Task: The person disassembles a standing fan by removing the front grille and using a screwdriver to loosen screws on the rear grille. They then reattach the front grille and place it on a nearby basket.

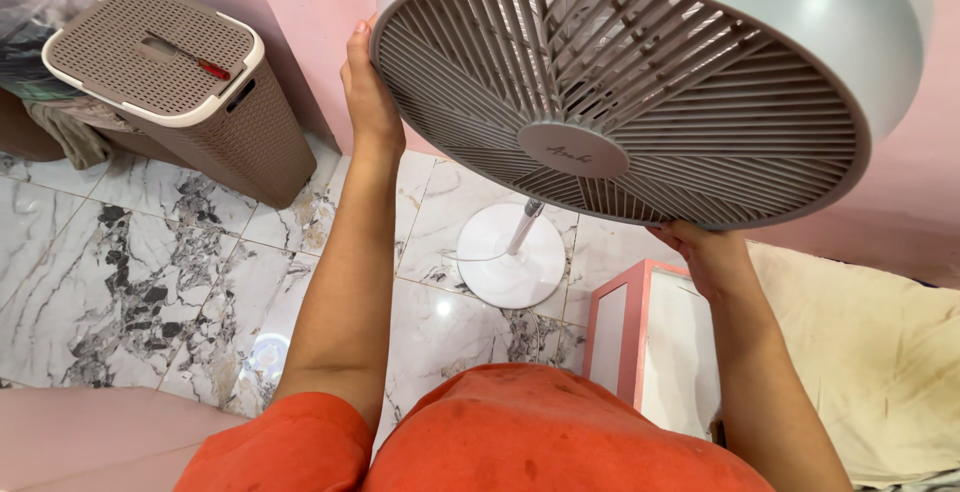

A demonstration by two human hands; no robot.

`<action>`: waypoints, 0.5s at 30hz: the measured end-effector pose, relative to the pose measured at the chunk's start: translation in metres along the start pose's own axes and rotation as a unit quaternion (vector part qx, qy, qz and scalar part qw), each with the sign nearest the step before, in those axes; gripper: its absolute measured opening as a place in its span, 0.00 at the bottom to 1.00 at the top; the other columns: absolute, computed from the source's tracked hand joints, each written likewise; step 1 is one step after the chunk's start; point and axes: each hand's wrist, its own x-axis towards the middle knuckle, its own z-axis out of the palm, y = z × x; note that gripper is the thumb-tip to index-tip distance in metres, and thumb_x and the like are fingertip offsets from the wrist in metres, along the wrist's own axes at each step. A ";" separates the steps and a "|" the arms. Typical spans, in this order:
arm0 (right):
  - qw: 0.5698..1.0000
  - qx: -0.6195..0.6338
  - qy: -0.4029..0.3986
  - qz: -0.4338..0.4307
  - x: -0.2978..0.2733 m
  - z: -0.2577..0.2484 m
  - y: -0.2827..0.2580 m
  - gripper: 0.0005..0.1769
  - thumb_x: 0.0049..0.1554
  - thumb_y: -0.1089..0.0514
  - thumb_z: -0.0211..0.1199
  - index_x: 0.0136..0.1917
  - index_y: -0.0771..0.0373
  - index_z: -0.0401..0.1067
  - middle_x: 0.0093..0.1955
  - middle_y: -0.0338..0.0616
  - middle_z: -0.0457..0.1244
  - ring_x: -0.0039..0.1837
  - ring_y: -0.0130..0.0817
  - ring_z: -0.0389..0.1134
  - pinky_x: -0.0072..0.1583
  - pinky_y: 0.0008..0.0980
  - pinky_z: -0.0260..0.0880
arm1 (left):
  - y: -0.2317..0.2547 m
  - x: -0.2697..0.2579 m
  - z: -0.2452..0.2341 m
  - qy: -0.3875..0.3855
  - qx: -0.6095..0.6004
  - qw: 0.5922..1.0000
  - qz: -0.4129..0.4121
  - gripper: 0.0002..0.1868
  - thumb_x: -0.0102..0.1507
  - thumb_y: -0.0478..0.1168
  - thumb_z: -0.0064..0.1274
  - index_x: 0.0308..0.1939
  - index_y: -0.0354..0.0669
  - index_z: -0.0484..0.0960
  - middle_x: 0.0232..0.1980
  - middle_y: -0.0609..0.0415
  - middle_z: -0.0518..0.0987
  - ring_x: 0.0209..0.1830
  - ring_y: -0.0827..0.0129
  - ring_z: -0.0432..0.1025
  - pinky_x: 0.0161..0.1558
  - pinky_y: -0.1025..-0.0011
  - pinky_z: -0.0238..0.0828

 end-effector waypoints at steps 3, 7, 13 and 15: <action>1.000 0.019 -0.011 0.000 0.002 0.003 -0.003 0.21 0.53 0.74 0.56 0.60 0.70 0.69 0.62 0.48 0.65 0.62 0.43 0.69 0.70 0.49 0.70 | -0.007 0.004 -0.008 0.003 0.017 1.000 -0.010 0.34 0.71 0.60 0.37 0.57 0.30 0.81 0.53 0.47 0.82 0.53 0.64 0.73 0.59 0.66 0.68; 0.986 0.145 -0.076 -0.012 -0.009 0.011 -0.009 0.29 0.53 0.63 0.64 0.68 0.61 0.66 0.70 0.42 0.62 0.72 0.43 0.62 0.73 0.59 0.59 | -0.016 0.007 -0.019 0.003 0.006 0.999 -0.031 0.41 0.71 0.66 0.34 0.66 0.29 0.73 0.65 0.40 0.76 0.66 0.58 0.69 0.69 0.61 0.63; 0.987 0.151 -0.033 -0.050 -0.014 0.019 0.000 0.40 0.53 0.52 0.69 0.75 0.61 0.62 0.77 0.45 0.58 0.77 0.46 0.58 0.75 0.63 0.55 | -0.017 -0.009 -0.029 -0.015 0.018 0.995 -0.101 0.51 0.65 0.75 0.31 0.77 0.39 0.57 0.79 0.43 0.61 0.78 0.58 0.57 0.75 0.57 0.51; 0.988 0.137 0.003 -0.076 -0.017 0.015 0.001 0.42 0.53 0.53 0.71 0.76 0.58 0.57 0.76 0.44 0.55 0.77 0.45 0.56 0.74 0.61 0.56 | -0.018 -0.015 -0.031 -0.032 0.046 0.993 -0.103 0.53 0.64 0.78 0.31 0.76 0.38 0.60 0.76 0.42 0.68 0.76 0.56 0.62 0.73 0.56 0.58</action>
